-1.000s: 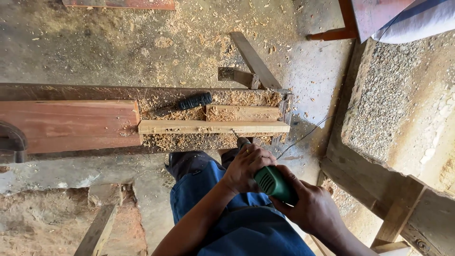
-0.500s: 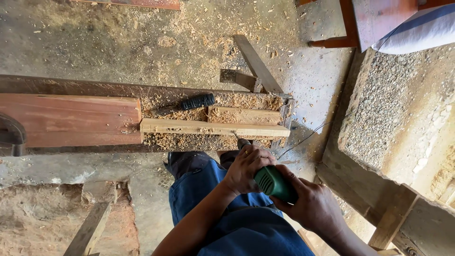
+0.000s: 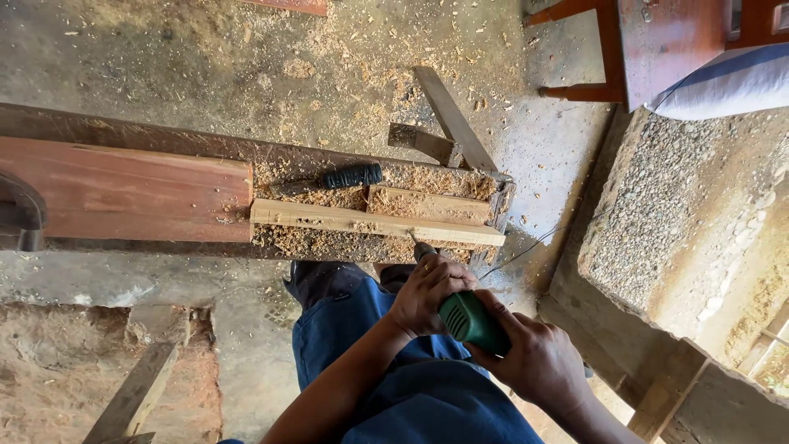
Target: Drilling holes into a piece of wood and then using a hammer and chisel to shape it.
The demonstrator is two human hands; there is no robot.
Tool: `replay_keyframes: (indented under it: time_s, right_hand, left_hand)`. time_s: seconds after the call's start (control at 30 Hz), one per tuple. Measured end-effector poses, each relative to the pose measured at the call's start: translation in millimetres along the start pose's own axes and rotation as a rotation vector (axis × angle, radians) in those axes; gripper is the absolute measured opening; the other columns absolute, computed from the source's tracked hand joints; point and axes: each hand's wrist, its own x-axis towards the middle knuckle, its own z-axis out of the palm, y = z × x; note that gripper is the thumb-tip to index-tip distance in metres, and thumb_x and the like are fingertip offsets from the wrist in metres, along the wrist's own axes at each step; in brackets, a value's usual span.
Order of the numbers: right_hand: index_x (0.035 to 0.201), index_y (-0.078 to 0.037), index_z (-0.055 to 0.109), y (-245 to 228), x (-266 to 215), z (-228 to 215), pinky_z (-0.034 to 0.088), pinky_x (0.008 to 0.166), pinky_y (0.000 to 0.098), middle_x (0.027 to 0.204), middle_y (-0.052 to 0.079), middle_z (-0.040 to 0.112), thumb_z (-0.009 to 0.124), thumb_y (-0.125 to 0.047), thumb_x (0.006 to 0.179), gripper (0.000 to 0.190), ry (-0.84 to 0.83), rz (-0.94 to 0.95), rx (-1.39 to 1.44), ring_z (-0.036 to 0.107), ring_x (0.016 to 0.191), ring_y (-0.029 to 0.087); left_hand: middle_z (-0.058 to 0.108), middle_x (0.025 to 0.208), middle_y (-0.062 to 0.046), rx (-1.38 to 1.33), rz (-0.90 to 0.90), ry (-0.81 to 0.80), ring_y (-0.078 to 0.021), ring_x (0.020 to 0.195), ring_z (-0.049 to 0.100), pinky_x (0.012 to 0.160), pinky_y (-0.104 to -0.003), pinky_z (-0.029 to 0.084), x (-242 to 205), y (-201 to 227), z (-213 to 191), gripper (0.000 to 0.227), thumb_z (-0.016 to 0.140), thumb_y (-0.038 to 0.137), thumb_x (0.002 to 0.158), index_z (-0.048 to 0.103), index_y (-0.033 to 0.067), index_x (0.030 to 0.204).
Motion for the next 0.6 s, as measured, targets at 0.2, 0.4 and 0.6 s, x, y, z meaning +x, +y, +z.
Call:
replay_keyframes:
  time_s: [0.2,0.4,0.6]
  right_hand:
    - [0.15,-0.026,0.051,-3,5,0,0.06,0.054,0.048,0.079,0.015,0.075,0.079,-0.056,0.072,0.088,-0.075,-0.007,-0.075,0.075,0.059,0.034]
    - [0.15,-0.027,0.051,-8,15,-5,0.062,0.054,0.0449,0.079,0.012,0.076,0.078,-0.057,0.074,0.085,-0.096,-0.011,-0.085,0.076,0.057,0.031]
    - [0.146,-0.028,0.055,-8,19,-7,0.061,0.056,0.0463,0.096,0.007,0.08,0.079,-0.053,0.072,0.082,-0.088,-0.097,-0.097,0.076,0.061,0.03]
  left_hand:
    - [0.066,0.121,-0.006,0.003,-0.009,0.058,-0.0296,0.114,0.066,0.106,-0.046,0.049,-6,-6,4,0.044,0.08,0.029,0.084,0.058,0.0109,0.117]
    - [0.066,0.12,-0.006,0.0,0.012,0.114,-0.0286,0.112,0.066,0.104,-0.046,0.05,-6,-8,4,0.043,0.081,0.026,0.084,0.058,0.0107,0.117]
    - [0.066,0.12,-0.007,0.049,0.008,0.17,-0.0292,0.113,0.066,0.102,-0.046,0.051,-11,-9,8,0.046,0.082,0.021,0.082,0.058,0.0094,0.119]
